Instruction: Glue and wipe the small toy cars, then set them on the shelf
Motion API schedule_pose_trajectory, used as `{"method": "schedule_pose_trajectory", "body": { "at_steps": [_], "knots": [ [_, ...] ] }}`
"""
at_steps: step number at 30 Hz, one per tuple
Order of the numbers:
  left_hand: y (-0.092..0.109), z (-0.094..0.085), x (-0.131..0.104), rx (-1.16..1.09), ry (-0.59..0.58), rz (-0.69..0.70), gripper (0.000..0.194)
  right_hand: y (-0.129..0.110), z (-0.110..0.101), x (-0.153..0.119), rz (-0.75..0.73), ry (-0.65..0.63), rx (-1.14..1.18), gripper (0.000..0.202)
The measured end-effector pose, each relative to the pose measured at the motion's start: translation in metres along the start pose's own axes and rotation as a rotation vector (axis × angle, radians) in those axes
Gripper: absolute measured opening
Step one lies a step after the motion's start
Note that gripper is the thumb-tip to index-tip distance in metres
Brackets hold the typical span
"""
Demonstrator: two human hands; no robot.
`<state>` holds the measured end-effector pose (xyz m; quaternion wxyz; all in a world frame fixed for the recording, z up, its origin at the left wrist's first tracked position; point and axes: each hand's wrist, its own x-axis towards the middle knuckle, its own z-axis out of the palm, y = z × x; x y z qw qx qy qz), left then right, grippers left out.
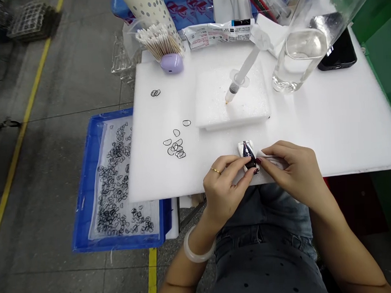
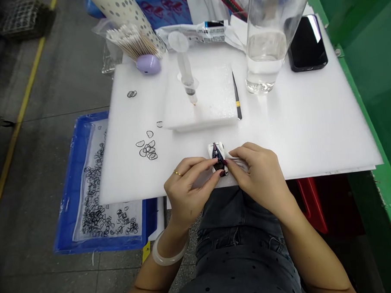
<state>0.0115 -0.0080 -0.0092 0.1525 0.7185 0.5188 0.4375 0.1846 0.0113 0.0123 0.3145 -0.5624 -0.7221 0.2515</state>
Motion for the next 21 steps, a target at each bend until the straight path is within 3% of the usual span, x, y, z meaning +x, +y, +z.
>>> {"method": "schedule_pose_trajectory", "body": {
  "at_steps": [4,11,18,21],
  "knots": [
    [0.0,-0.003,0.003,-0.043,-0.018,-0.102,0.02,0.0,0.0,0.002,0.02,-0.025,0.017,0.011],
    [-0.002,-0.006,0.006,-0.06,-0.072,-0.161,0.025,-0.001,0.002,0.002,0.017,-0.009,-0.021,0.008],
    [-0.002,-0.009,0.009,-0.057,-0.103,-0.168,0.026,0.001,0.015,-0.009,-0.122,0.137,-0.231,0.013],
    [-0.011,-0.018,0.019,-0.099,-0.27,-0.098,0.044,0.004,0.008,-0.01,-0.129,0.073,-0.092,0.007]
  ]
}}
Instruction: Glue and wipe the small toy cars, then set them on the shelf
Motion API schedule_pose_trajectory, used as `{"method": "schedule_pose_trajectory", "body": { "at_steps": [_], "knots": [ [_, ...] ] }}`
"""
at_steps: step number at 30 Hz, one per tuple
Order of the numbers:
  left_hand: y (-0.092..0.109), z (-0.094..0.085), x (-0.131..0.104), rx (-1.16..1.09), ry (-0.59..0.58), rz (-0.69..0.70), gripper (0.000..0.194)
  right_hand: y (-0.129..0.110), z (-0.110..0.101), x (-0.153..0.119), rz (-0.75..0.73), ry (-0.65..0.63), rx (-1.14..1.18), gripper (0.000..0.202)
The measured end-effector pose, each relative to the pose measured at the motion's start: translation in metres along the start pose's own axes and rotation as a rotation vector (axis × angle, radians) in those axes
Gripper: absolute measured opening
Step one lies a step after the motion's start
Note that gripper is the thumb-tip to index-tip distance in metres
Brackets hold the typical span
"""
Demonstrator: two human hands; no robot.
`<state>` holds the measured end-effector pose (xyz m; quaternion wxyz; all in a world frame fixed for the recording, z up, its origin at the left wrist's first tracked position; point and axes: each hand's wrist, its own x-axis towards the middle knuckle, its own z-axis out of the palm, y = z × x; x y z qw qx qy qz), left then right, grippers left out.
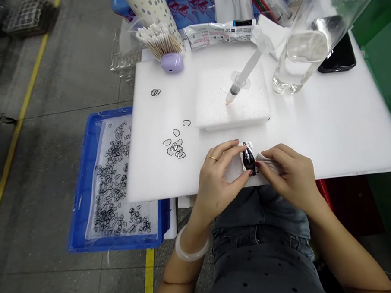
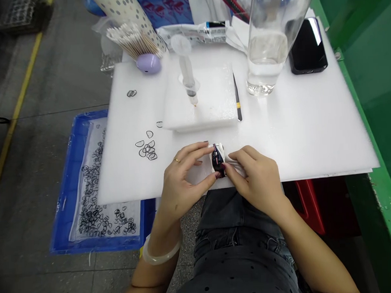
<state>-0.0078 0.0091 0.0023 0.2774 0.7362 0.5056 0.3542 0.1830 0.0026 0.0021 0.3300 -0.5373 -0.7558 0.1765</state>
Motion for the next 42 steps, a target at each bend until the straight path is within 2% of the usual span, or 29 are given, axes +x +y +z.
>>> {"method": "schedule_pose_trajectory", "body": {
  "at_steps": [2,4,6,10,16,18,22,24,26,28,35,42],
  "knots": [
    [-0.007,-0.007,0.007,-0.028,-0.2,0.125,0.058,0.004,-0.005,-0.003,-0.01,0.017,0.121,0.006],
    [-0.012,-0.01,0.013,-0.043,-0.302,0.229,0.054,0.008,-0.006,-0.01,-0.067,0.135,0.138,0.01],
    [-0.016,-0.007,0.016,-0.042,-0.255,0.24,0.042,0.011,-0.003,-0.018,-0.174,0.244,0.059,0.017],
    [-0.018,0.002,0.014,-0.049,-0.087,0.17,0.029,0.016,0.006,-0.028,-0.304,0.294,-0.081,0.024],
    [-0.017,0.0,0.013,-0.092,-0.086,0.155,0.028,0.006,0.018,-0.025,-0.313,0.311,-0.189,0.025],
    [-0.017,-0.001,0.013,-0.085,-0.101,0.151,0.029,0.001,0.019,-0.024,-0.337,0.277,-0.217,0.022],
    [-0.018,-0.001,0.013,-0.078,-0.11,0.16,0.026,0.002,-0.001,-0.015,-0.371,0.111,-0.066,0.021],
    [-0.019,0.001,0.013,-0.072,-0.099,0.165,0.026,0.007,-0.02,-0.005,-0.295,0.158,-0.15,0.024],
    [-0.02,0.002,0.013,-0.057,-0.087,0.16,0.027,0.01,-0.034,0.003,-0.208,0.257,-0.365,0.026],
    [-0.02,0.004,0.013,-0.04,-0.083,0.153,0.027,0.008,-0.038,0.006,-0.186,0.292,-0.509,0.028],
    [-0.017,0.003,0.014,-0.014,-0.083,0.143,0.024,0.0,-0.008,-0.005,-0.223,0.27,-0.431,0.029],
    [-0.015,0.004,0.014,-0.004,-0.091,0.126,0.025,0.005,0.0,-0.007,-0.309,0.287,-0.353,0.017]
  ]
}}
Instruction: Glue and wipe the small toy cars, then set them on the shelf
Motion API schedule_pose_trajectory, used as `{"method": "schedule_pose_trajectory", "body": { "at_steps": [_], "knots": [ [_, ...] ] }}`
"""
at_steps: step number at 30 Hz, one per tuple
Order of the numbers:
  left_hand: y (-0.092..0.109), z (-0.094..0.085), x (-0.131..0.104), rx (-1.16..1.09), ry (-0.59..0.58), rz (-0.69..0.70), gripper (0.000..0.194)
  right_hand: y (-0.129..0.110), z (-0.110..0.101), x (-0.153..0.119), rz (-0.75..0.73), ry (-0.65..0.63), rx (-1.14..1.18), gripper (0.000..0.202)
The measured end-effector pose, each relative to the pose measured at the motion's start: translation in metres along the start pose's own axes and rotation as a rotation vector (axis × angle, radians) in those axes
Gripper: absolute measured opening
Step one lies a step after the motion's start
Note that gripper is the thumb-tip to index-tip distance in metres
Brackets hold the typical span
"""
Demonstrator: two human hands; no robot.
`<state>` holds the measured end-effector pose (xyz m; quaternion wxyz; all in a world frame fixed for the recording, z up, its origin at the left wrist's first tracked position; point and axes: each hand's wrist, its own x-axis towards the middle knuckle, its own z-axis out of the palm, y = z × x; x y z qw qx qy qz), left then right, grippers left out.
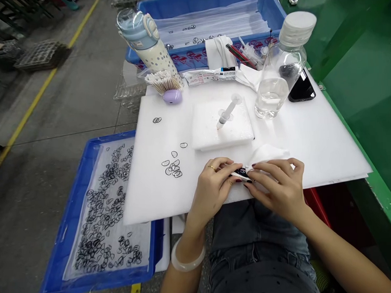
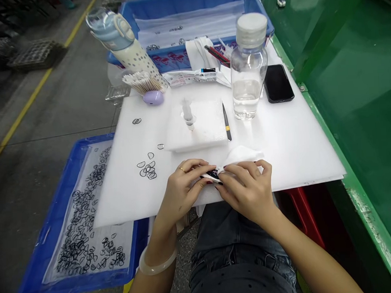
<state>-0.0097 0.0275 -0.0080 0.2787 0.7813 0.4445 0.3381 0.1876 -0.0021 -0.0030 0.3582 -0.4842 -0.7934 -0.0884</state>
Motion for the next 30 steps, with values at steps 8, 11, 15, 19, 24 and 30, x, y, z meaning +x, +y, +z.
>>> {"method": "schedule_pose_trajectory", "body": {
  "at_steps": [8,11,15,19,24,30],
  "knots": [
    [-0.001,-0.001,-0.001,-0.016,-0.006,0.001,0.026,0.007,-0.002,-0.004,0.093,-0.119,0.327,0.019],
    [-0.002,-0.002,-0.003,-0.025,-0.013,0.019,0.026,0.017,-0.009,-0.001,0.075,-0.225,0.485,0.019],
    [-0.004,-0.001,-0.006,-0.04,-0.014,0.015,0.028,0.034,-0.013,0.007,0.052,-0.332,0.481,0.014],
    [-0.004,-0.002,-0.007,-0.067,-0.006,0.01,0.029,0.06,-0.016,0.025,0.24,-0.167,0.406,0.012],
    [-0.001,-0.006,-0.005,-0.103,0.013,-0.009,0.033,0.057,-0.023,0.039,0.216,0.103,-0.07,0.023],
    [-0.003,-0.007,-0.007,-0.033,0.198,-0.047,0.02,-0.014,0.006,0.015,0.033,-0.282,0.256,0.036]
  ]
}}
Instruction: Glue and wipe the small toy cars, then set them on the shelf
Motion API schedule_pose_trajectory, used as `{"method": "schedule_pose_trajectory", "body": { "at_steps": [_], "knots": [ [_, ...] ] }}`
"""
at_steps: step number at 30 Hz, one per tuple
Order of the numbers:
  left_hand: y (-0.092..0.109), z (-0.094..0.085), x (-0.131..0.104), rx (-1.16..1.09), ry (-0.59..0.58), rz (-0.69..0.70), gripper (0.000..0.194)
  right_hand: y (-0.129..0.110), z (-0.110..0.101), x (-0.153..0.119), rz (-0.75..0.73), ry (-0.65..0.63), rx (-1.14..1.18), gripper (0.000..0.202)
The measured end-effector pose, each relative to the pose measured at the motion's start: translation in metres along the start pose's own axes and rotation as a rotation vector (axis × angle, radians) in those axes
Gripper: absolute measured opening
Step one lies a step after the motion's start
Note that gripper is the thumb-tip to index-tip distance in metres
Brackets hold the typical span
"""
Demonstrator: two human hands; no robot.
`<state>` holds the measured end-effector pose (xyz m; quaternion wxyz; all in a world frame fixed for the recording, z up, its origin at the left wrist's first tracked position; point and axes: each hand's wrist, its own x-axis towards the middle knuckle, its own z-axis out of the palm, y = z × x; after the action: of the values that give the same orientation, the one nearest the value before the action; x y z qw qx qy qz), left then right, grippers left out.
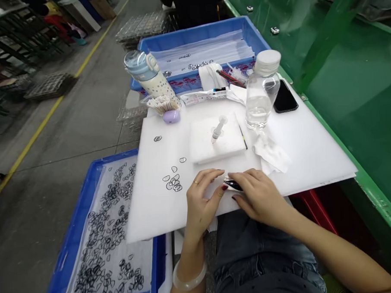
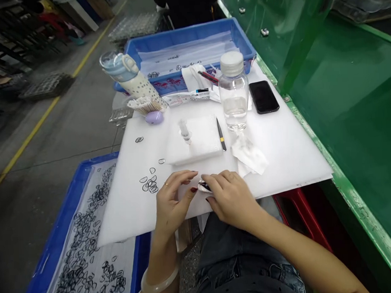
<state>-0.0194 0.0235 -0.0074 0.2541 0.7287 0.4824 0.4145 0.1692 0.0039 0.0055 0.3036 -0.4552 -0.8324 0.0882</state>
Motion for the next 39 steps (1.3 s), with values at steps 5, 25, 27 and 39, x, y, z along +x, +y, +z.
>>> {"method": "schedule_pose_trajectory", "body": {
  "at_steps": [5,25,27,39],
  "knots": [
    [0.027,0.004,0.027,0.227,0.129,0.078,0.011,0.005,-0.005,-0.017,0.168,0.237,0.085,0.039],
    [0.07,0.088,0.126,0.065,-0.377,0.007,0.014,0.163,-0.158,-0.134,0.6,0.563,-0.404,0.01],
    [0.069,0.078,0.122,-0.086,-0.402,0.01,0.015,0.125,-0.13,-0.073,0.514,0.447,-0.041,0.013],
    [0.06,0.069,0.103,-0.521,-0.346,-0.116,0.022,0.068,-0.066,0.014,0.268,0.379,0.054,0.015]
  ]
}}
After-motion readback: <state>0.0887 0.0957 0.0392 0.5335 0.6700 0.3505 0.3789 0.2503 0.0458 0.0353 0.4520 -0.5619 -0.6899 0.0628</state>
